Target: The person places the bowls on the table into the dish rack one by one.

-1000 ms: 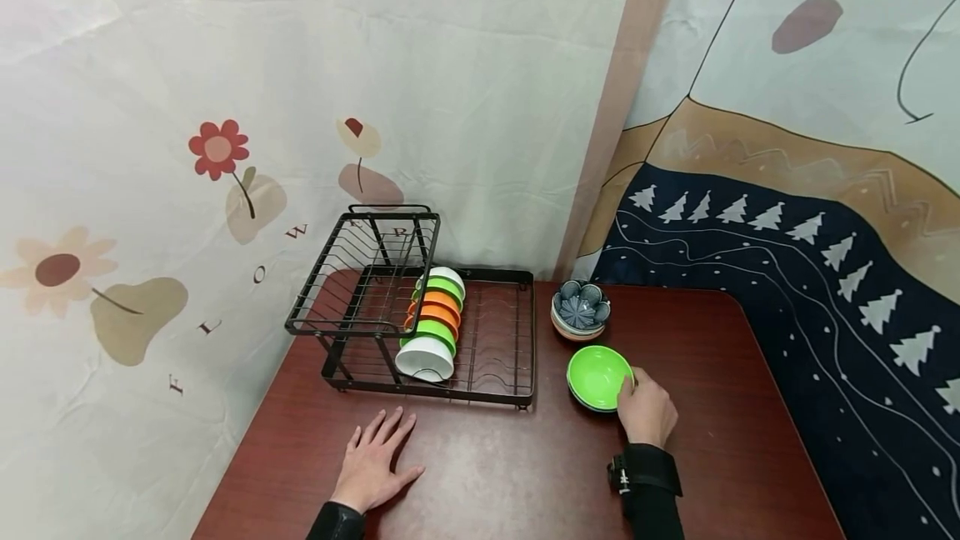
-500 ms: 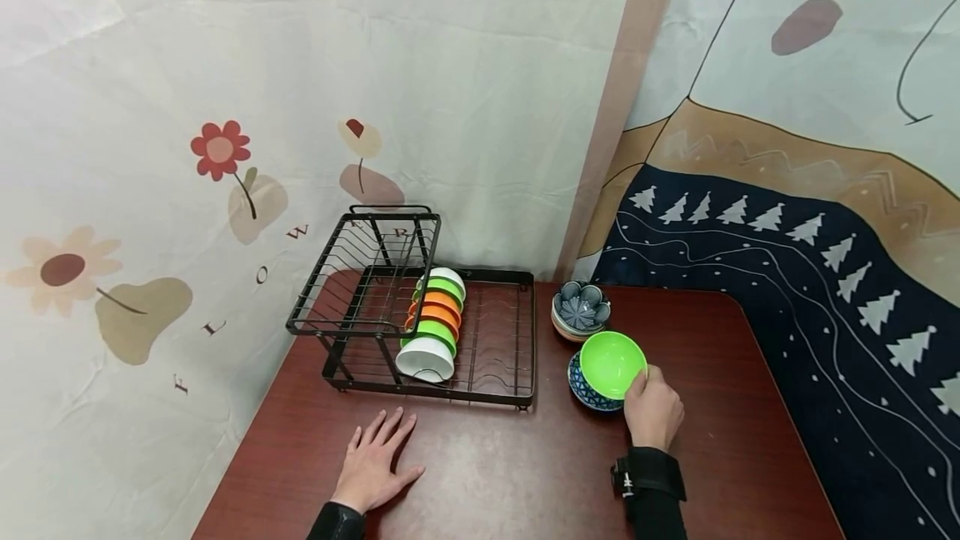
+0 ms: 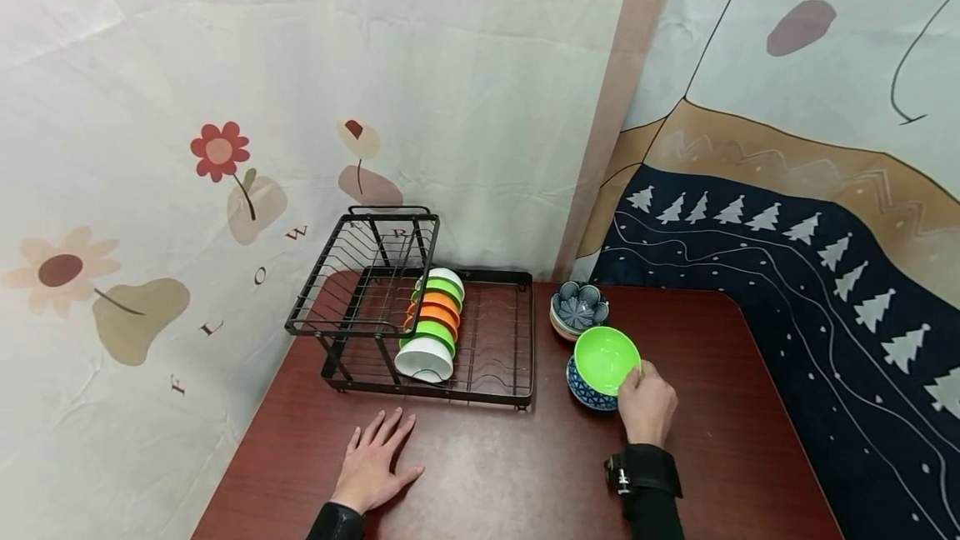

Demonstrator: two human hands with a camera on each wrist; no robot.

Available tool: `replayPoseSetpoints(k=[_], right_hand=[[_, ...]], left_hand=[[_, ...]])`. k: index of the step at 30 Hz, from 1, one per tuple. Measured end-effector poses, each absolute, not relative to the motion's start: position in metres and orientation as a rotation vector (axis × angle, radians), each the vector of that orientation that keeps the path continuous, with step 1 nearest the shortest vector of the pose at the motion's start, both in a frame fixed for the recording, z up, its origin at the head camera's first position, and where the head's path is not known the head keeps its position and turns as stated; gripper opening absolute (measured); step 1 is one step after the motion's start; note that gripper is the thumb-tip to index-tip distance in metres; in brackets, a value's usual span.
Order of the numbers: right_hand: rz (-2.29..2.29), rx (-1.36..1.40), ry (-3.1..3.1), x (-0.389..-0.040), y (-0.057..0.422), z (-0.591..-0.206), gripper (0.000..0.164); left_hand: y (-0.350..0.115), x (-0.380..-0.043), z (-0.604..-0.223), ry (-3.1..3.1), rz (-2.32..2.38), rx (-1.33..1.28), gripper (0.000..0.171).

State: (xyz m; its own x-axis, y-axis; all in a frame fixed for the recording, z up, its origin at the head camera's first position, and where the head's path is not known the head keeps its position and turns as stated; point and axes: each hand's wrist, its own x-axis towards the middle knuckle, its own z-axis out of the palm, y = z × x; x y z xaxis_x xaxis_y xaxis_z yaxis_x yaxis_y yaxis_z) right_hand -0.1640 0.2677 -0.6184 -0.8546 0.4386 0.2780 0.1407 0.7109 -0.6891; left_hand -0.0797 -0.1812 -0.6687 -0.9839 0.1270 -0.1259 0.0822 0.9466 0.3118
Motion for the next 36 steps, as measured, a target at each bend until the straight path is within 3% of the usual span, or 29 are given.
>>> replayPoseSetpoints(k=[9, 20, 27, 36], right_hand=[[0.977, -0.319, -2.491, -0.172, 0.235, -0.615, 0.034], [0.903, -0.165, -2.516, -0.201, 0.222, -0.672, 0.031], [0.943, -0.18, -2.561, -0.179, 0.196, -0.615, 0.029], [0.954, -0.194, -2.585, -0.178, 0.195, -0.613, 0.031]], left_hand=[[-0.182, -0.08, -0.67, 2.955, 0.47, 0.159, 0.087], [-0.182, -0.079, -0.673, 2.981, 0.473, 0.173, 0.087], [-0.182, -0.079, -0.67, 2.967, 0.476, 0.163, 0.086], [-0.181, -0.078, -0.668, 2.97, 0.482, 0.163, 0.086]])
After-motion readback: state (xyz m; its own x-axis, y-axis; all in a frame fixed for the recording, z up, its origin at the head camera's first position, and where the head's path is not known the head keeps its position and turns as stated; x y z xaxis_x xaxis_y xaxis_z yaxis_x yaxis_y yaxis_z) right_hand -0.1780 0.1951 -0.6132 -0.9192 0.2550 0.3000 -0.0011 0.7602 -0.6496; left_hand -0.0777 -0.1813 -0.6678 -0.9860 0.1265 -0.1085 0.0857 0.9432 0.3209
